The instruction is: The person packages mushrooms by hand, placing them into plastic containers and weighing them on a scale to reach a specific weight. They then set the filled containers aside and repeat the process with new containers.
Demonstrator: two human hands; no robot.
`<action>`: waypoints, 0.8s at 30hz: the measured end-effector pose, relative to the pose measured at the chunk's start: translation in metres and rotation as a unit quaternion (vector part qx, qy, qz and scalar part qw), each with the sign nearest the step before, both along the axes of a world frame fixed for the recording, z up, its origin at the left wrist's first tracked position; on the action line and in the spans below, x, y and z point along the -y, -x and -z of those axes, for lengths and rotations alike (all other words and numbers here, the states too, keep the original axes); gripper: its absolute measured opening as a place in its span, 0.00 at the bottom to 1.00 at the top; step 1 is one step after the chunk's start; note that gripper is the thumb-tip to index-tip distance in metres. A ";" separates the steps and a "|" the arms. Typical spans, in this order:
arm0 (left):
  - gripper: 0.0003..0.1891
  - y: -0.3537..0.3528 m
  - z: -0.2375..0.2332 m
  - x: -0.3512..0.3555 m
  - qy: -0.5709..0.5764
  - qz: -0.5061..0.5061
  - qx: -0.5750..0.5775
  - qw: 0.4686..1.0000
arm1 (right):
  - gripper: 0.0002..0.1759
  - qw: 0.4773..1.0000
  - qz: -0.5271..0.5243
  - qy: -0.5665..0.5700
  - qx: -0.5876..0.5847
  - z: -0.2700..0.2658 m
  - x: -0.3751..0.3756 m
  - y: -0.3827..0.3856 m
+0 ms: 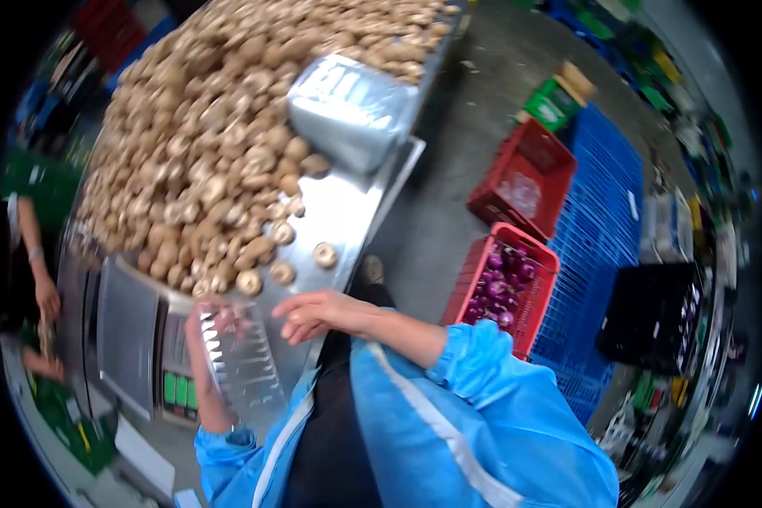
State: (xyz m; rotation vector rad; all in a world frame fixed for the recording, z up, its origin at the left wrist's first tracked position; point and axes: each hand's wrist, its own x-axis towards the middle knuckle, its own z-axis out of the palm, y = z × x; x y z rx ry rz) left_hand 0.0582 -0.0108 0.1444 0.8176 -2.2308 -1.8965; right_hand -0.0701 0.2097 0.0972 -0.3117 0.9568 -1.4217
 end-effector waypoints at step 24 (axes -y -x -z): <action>0.28 -0.089 0.063 -0.048 -0.346 -0.207 0.143 0.904 | 0.19 0.957 0.053 -0.275 0.074 0.014 0.007 -0.040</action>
